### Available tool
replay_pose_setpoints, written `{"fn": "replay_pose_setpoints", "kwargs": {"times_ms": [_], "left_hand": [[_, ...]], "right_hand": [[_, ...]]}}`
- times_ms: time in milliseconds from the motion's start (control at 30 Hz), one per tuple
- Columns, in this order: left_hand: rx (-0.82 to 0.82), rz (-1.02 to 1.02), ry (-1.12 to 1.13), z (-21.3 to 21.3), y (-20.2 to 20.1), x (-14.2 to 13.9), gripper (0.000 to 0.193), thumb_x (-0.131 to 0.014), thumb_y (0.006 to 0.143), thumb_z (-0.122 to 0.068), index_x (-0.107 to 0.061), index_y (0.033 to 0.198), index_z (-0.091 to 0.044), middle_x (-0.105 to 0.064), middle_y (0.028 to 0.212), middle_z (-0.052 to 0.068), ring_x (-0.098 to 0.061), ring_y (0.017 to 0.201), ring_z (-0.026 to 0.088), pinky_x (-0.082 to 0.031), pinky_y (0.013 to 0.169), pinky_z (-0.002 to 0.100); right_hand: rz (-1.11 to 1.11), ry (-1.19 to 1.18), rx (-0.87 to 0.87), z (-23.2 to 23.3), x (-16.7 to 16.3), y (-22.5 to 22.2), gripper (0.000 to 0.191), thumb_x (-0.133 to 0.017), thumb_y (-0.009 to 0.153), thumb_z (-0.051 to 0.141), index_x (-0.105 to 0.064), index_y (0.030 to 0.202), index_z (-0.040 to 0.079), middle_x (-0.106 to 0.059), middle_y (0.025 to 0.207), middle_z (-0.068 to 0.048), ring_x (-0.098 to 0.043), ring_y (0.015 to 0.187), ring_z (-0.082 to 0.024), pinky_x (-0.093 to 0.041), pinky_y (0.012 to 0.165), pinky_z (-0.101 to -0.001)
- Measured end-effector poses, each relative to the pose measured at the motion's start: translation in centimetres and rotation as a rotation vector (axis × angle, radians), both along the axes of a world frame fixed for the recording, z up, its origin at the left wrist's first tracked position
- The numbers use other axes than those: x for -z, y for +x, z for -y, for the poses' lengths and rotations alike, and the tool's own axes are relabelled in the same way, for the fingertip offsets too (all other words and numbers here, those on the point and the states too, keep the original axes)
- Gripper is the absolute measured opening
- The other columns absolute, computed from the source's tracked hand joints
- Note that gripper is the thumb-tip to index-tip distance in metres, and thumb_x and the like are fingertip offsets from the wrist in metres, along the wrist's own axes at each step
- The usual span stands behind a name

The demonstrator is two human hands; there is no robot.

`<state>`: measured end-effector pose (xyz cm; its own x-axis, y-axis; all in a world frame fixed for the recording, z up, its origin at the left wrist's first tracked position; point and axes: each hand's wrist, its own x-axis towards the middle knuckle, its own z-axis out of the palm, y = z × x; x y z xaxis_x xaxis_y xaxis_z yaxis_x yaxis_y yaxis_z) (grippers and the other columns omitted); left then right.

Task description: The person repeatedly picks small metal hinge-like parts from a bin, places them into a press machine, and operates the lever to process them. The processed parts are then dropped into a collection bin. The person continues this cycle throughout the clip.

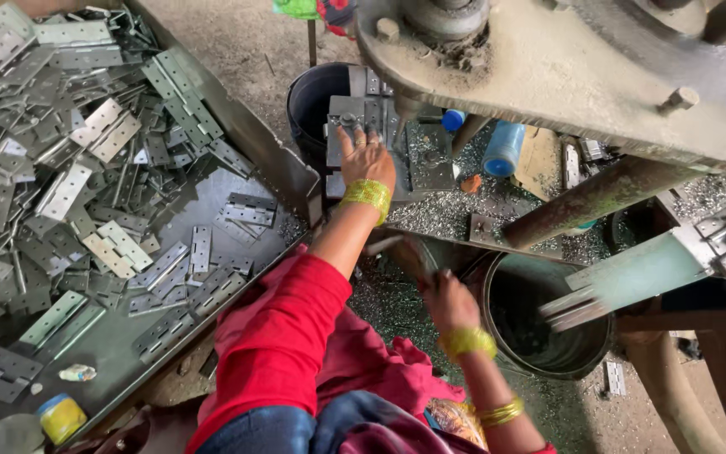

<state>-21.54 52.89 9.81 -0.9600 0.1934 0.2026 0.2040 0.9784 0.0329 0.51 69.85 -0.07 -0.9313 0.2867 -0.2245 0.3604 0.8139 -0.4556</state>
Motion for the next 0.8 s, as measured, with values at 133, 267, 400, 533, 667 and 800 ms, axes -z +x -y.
{"fn": "replay_pose_setpoints", "kwargs": {"times_ms": [133, 267, 400, 533, 667, 800], "left_hand": [[0.025, 0.090, 0.037, 0.3, -0.1, 0.6, 0.040, -0.045, 0.101, -0.020, -0.068, 0.131, -0.007, -0.053, 0.152, 0.009, -0.036, 0.149, 0.034, -0.006, 0.122, 0.063], [0.034, 0.042, 0.031, 1.1, -0.2, 0.5, 0.043, -0.045, 0.100, -0.020, -0.064, 0.136, -0.006, -0.049, 0.154, 0.010, -0.034, 0.150, 0.033, -0.003, 0.123, 0.061], [0.135, -0.050, 0.080, 2.2, 3.6, 1.2, 0.056, -0.052, 0.104, -0.041, -0.057, 0.140, 0.002, -0.046, 0.156, 0.016, -0.032, 0.151, 0.034, -0.002, 0.126, 0.059], [0.416, -0.169, 0.073, 5.5, 9.2, 2.6, 0.038, -0.063, 0.092, -0.023, -0.062, 0.127, -0.007, -0.055, 0.149, 0.013, -0.049, 0.141, 0.031, -0.029, 0.121, 0.052], [0.538, -0.233, 0.248, 4.3, 7.5, 0.8, 0.032, -0.057, 0.095, -0.004, -0.067, 0.124, -0.015, -0.064, 0.143, 0.009, -0.068, 0.116, 0.027, -0.051, 0.101, 0.045], [0.265, -0.292, 0.069, -3.3, 3.8, -1.5, 0.023, -0.061, 0.094, -0.012, -0.074, 0.112, -0.008, -0.067, 0.129, 0.015, -0.071, 0.108, 0.031, -0.053, 0.091, 0.044]], "right_hand": [[-0.028, -0.013, 0.064, 1.9, 2.1, 1.6, 0.043, -0.069, 0.088, 0.045, -0.068, 0.107, 0.007, -0.072, 0.096, -0.026, -0.068, 0.096, -0.047, -0.053, 0.082, -0.0559], [0.036, 0.024, 0.010, 1.4, -0.7, 0.4, 0.043, -0.069, 0.088, 0.044, -0.066, 0.114, 0.010, -0.073, 0.097, -0.025, -0.069, 0.098, -0.045, -0.054, 0.083, -0.0548], [-0.376, 0.106, -0.101, 2.2, -8.6, -0.7, 0.048, -0.068, 0.085, 0.030, -0.061, 0.128, 0.010, -0.068, 0.106, -0.022, -0.066, 0.099, -0.043, -0.053, 0.080, -0.0533], [-0.557, 0.110, -0.077, 4.4, -14.8, -1.6, 0.046, -0.071, 0.083, 0.022, -0.062, 0.126, 0.010, -0.061, 0.112, -0.016, -0.062, 0.106, -0.038, -0.051, 0.086, -0.0494], [-0.665, 0.127, -0.068, 5.3, -16.8, -2.8, 0.045, -0.074, 0.082, 0.024, -0.064, 0.123, 0.008, -0.062, 0.115, -0.017, -0.060, 0.109, -0.038, -0.047, 0.090, -0.0499], [-0.608, 0.142, -0.095, 4.7, -16.6, -3.4, 0.041, -0.072, 0.083, 0.026, -0.066, 0.121, 0.010, -0.064, 0.113, -0.015, -0.061, 0.110, -0.036, -0.046, 0.091, -0.0497]]}}
